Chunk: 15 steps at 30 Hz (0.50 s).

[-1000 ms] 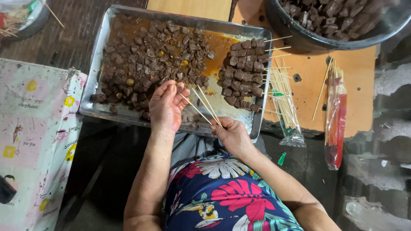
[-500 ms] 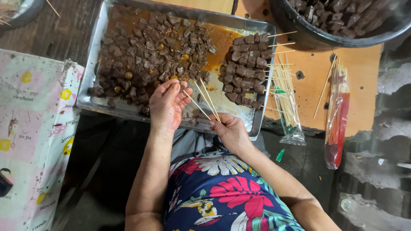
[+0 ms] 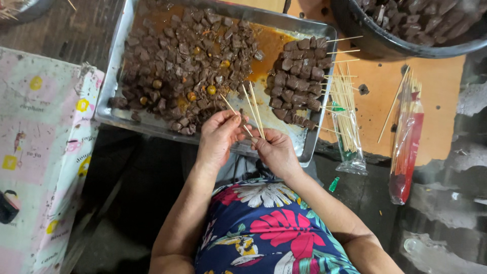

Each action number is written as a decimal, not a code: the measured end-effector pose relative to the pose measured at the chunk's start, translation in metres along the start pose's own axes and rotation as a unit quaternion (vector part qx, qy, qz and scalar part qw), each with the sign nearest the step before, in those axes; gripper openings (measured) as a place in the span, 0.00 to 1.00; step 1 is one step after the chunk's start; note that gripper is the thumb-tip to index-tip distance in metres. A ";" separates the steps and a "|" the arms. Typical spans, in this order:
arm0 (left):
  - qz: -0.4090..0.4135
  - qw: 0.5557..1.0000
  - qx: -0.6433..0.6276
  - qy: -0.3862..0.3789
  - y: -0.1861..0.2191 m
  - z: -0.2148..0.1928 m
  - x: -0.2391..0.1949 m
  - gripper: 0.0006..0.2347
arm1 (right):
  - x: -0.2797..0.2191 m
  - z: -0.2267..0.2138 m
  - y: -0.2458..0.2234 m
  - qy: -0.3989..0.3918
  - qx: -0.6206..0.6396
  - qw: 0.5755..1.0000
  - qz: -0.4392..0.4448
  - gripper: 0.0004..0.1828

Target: The person picks up pieces of cooked meat from a metal tray and threads them onto wooden sticks.

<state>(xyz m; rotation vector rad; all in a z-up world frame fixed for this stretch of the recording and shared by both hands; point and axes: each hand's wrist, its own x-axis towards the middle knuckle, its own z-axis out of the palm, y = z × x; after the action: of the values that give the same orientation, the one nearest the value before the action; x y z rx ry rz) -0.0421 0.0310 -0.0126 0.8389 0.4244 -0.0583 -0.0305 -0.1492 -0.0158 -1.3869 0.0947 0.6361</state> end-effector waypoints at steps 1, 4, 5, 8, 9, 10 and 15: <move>0.004 1.000 0.004 0.005 -0.001 -0.001 0.000 0.06 | -0.003 -0.001 0.000 -0.005 0.012 1.000 0.004 0.08; 0.017 1.000 0.018 0.020 0.000 -0.001 -0.003 0.07 | -0.002 -0.005 -0.005 -0.070 0.039 0.997 -0.004 0.13; 0.022 0.999 0.022 0.020 0.002 0.000 -0.004 0.07 | 0.001 -0.006 -0.008 -0.071 0.073 0.994 0.043 0.14; 0.022 0.999 0.028 0.022 0.008 -0.002 -0.001 0.07 | 0.000 -0.008 -0.009 -0.087 0.157 0.973 0.145 0.17; 0.022 0.999 0.029 0.022 0.010 -0.004 0.001 0.07 | 0.004 -0.010 -0.010 -0.104 0.170 0.969 0.145 0.18; 0.024 0.999 0.027 0.028 0.010 -0.005 -0.002 0.06 | 0.004 -0.011 -0.010 -0.122 0.184 0.965 0.143 0.20; 0.050 0.998 0.031 0.028 0.025 -0.001 0.004 0.06 | 0.008 -0.009 -0.014 -0.123 0.171 0.967 0.146 0.19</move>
<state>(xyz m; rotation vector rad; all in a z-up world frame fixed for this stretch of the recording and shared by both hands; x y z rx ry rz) -0.0329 0.0486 0.0031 0.9240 0.4342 0.0437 -0.0143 -0.1551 -0.0085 -0.9594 0.2030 0.9840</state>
